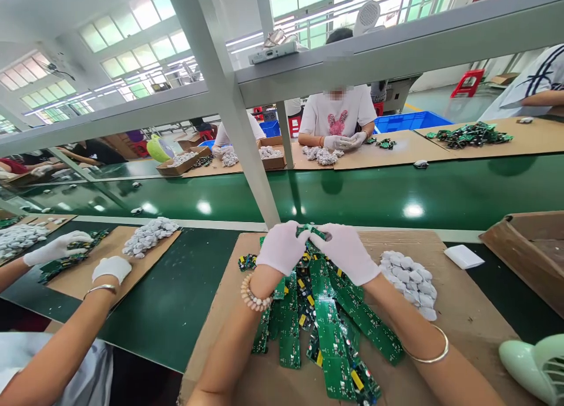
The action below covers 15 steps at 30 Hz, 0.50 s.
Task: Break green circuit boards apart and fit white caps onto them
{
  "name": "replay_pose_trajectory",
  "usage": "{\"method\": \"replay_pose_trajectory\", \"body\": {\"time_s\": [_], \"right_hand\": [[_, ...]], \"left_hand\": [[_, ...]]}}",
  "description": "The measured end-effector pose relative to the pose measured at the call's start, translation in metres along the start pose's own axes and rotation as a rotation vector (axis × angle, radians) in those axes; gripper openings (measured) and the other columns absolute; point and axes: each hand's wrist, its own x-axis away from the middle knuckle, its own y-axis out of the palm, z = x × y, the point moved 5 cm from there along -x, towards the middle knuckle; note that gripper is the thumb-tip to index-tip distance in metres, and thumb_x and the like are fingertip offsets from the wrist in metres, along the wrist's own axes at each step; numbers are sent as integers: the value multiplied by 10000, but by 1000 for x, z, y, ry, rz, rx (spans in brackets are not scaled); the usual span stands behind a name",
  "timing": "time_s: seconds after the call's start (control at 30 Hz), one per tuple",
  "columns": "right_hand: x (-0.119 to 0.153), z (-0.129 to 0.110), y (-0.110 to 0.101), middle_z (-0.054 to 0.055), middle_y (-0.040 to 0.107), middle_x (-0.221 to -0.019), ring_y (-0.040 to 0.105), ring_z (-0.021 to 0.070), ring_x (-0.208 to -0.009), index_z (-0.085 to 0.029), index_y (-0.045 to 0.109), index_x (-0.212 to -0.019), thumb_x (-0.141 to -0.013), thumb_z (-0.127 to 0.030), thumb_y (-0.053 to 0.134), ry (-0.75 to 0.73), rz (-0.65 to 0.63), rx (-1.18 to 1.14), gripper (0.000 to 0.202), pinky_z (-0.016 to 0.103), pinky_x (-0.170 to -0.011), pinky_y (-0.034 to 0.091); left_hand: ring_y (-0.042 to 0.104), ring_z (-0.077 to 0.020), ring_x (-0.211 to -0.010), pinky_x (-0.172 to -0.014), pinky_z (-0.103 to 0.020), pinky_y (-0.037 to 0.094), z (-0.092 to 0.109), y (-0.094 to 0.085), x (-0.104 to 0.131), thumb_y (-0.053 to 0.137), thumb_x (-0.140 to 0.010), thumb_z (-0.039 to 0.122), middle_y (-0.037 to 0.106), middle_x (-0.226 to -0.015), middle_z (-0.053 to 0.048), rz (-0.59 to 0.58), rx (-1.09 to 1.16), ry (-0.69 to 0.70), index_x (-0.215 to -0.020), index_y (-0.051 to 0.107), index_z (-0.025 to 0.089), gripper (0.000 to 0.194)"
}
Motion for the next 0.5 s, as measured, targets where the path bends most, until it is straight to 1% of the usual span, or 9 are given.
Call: {"method": "replay_pose_trajectory", "body": {"time_s": [0.07,0.1,0.17,0.27,0.33,0.4,0.5], "right_hand": [[-1,1,3,34,646,-642,536,157,-592,-155,680,-751,-795,-289,512,8,7,56,219,265,-580,366],[-1,1,5,31,640,-646,533,154,-592,-154,672,-764,-793,-293,519,2,-15,53,208,262,-578,365],[0,-2,11,29,637,-676,538,154,-605,-148,659,-829,-777,-326,559,-16,-92,21,211,255,-575,371],[4,-9,22,42,644,-722,566,175,-661,-139,646,-948,-757,-358,604,-70,-210,1,293,260,-598,397],[8,-14,30,58,659,-796,591,188,-742,-166,643,-1016,-811,-333,550,-138,-251,25,280,268,-657,416],[11,-16,35,77,659,-916,604,197,-824,-202,629,-1081,-868,-277,461,-181,-260,94,282,279,-720,420],[12,-11,39,95,624,-1080,609,222,-902,-233,544,-1219,-885,-271,423,-162,-265,189,357,302,-759,429]], "left_hand": [[633,-256,-807,-685,-323,442,-2,1,0,444,-839,391,689,-811,-108,-34,-53,-16,-841,639,158,303],[634,-251,-816,-682,-315,443,-5,1,-1,450,-833,397,691,-834,-108,-64,-55,-23,-850,638,162,302],[634,-240,-841,-682,-300,445,-17,-2,-4,478,-816,401,691,-901,-107,-112,-50,-60,-896,636,171,290],[628,-236,-876,-712,-299,443,-40,-8,-10,512,-798,362,685,-969,-114,-129,-72,-129,-930,642,169,268],[631,-225,-874,-726,-289,443,-51,-10,-14,529,-790,340,688,-971,-108,-149,-72,-142,-922,650,164,251],[634,-216,-878,-738,-278,443,-56,-11,-14,551,-778,358,691,-977,-94,-169,-67,-150,-934,652,171,263],[630,-217,-912,-752,-270,444,-56,-15,-6,580,-751,439,684,-1022,-74,-183,-53,-153,-1008,635,198,356]]}}
